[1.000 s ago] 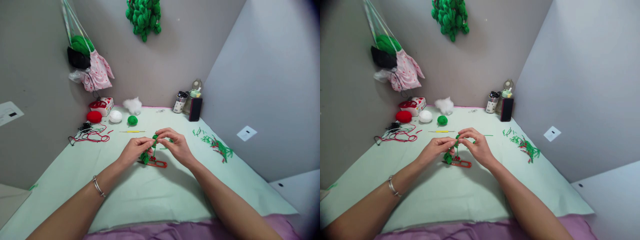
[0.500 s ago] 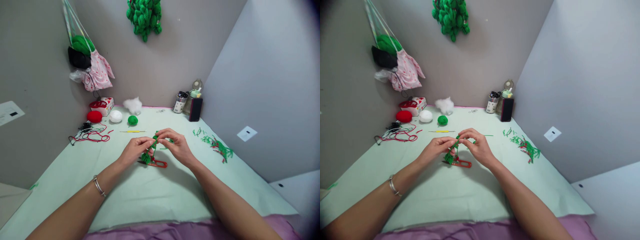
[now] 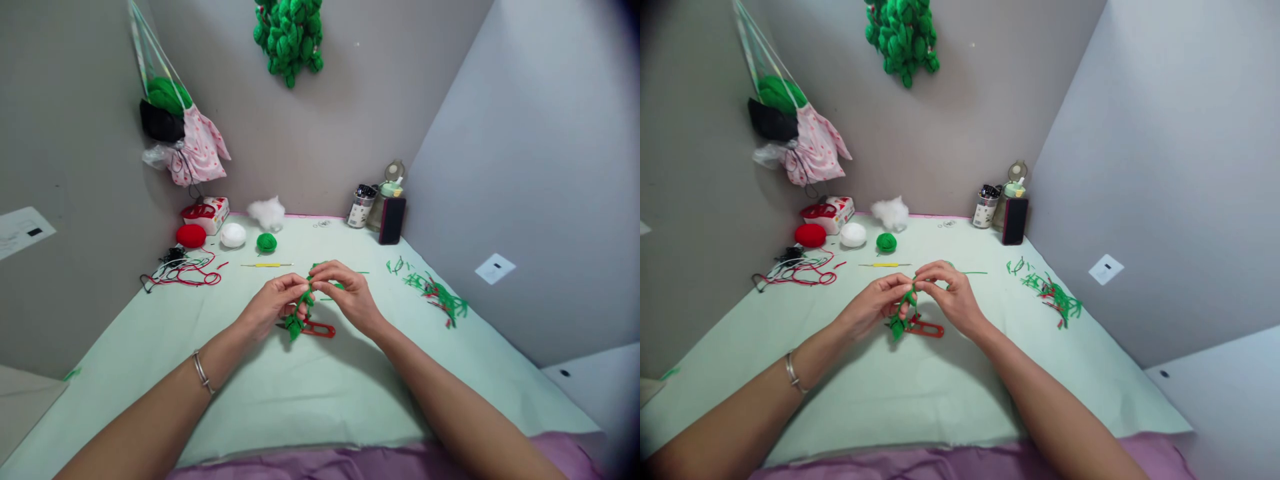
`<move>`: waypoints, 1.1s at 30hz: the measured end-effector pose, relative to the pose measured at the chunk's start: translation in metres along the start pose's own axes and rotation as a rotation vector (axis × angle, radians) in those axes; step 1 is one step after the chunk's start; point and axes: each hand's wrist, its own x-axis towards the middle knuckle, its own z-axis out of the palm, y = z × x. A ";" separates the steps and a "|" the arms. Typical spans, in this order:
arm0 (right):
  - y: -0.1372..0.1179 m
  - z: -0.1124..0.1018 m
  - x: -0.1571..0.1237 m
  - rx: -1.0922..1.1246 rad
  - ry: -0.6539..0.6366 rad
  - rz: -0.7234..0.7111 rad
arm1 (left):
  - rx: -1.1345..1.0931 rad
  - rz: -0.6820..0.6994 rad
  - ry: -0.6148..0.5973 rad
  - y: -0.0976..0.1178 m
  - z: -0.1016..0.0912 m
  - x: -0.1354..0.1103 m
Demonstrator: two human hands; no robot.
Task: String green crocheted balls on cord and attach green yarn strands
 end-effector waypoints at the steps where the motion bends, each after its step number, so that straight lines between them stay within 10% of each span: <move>1: 0.001 0.001 0.000 -0.004 0.005 -0.004 | -0.018 -0.015 -0.008 0.000 0.000 0.000; 16: -0.008 -0.003 -0.002 -0.387 -0.042 -0.207 | 0.021 0.034 0.102 0.003 0.000 0.001; 33: -0.009 -0.002 -0.003 -0.154 -0.033 -0.028 | 0.005 0.140 0.174 0.004 0.005 0.000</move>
